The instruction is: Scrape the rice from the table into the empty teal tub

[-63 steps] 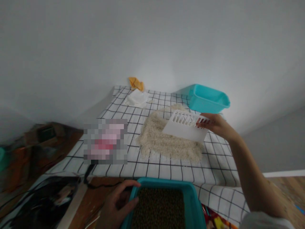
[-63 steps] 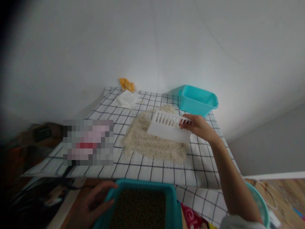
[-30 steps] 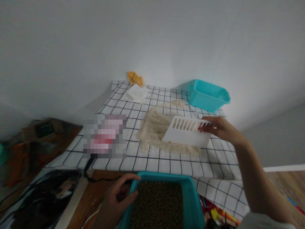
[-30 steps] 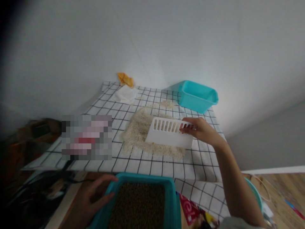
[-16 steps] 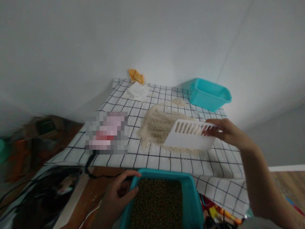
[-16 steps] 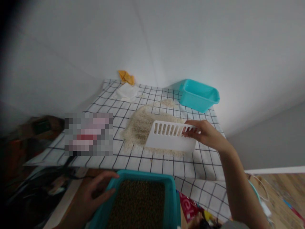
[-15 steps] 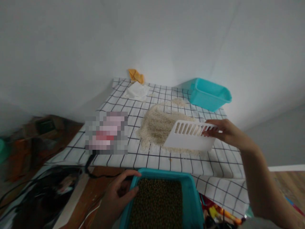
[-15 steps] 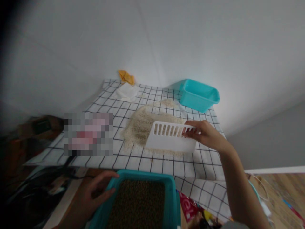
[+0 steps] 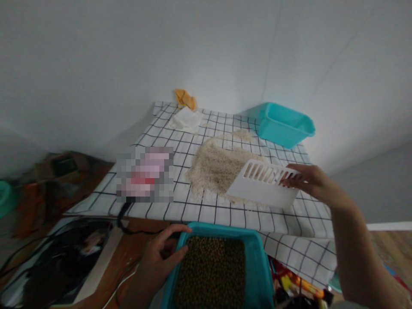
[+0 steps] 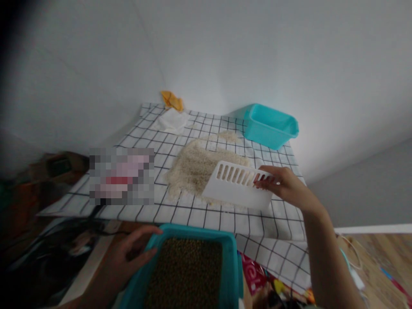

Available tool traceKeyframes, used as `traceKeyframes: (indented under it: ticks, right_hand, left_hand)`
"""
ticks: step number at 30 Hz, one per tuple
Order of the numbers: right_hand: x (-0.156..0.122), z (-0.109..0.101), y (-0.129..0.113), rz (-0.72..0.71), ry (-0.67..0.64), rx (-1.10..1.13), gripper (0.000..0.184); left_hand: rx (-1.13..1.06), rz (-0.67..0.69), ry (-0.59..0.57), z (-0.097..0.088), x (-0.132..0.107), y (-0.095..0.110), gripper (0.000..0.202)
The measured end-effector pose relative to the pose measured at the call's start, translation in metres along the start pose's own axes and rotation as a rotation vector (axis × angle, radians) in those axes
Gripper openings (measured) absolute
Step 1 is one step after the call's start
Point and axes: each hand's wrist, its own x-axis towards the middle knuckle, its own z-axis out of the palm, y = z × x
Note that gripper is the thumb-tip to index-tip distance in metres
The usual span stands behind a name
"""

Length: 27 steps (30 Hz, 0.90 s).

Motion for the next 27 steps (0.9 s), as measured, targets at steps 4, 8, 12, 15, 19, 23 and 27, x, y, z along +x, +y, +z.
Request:
traceKeyframes:
  ticks: [4,8,12,15,19,23,27]
  right_hand:
    - [-0.006,-0.005,0.008,0.027,0.002,-0.007,0.038]
    - [-0.012,-0.004,0.016,0.072,-0.02,0.033,0.045]
    - [-0.016,-0.001,0.018,0.086,-0.023,0.068,0.047]
    - [-0.018,-0.001,0.017,0.086,-0.055,0.073,0.04]
    - [-0.022,-0.003,0.019,0.072,-0.032,0.067,0.04]
    - [-0.026,-0.003,0.022,0.075,-0.071,0.038,0.033]
    - [-0.029,0.0,0.021,0.09,-0.058,0.084,0.037]
  left_hand:
    - [0.013,0.015,0.006,0.0,0.001,-0.003,0.024]
    - [0.061,0.017,0.016,0.0,0.002,-0.003,0.025]
    - [0.043,0.018,0.02,0.0,0.002,-0.004,0.026]
    - [0.052,0.018,0.024,0.001,0.001,-0.004,0.025]
    - [0.061,0.018,0.029,0.001,0.001,-0.003,0.025]
    - [0.055,-0.001,0.021,0.002,0.001,-0.001,0.025]
    - [0.024,-0.009,0.011,0.002,0.001,-0.001,0.026]
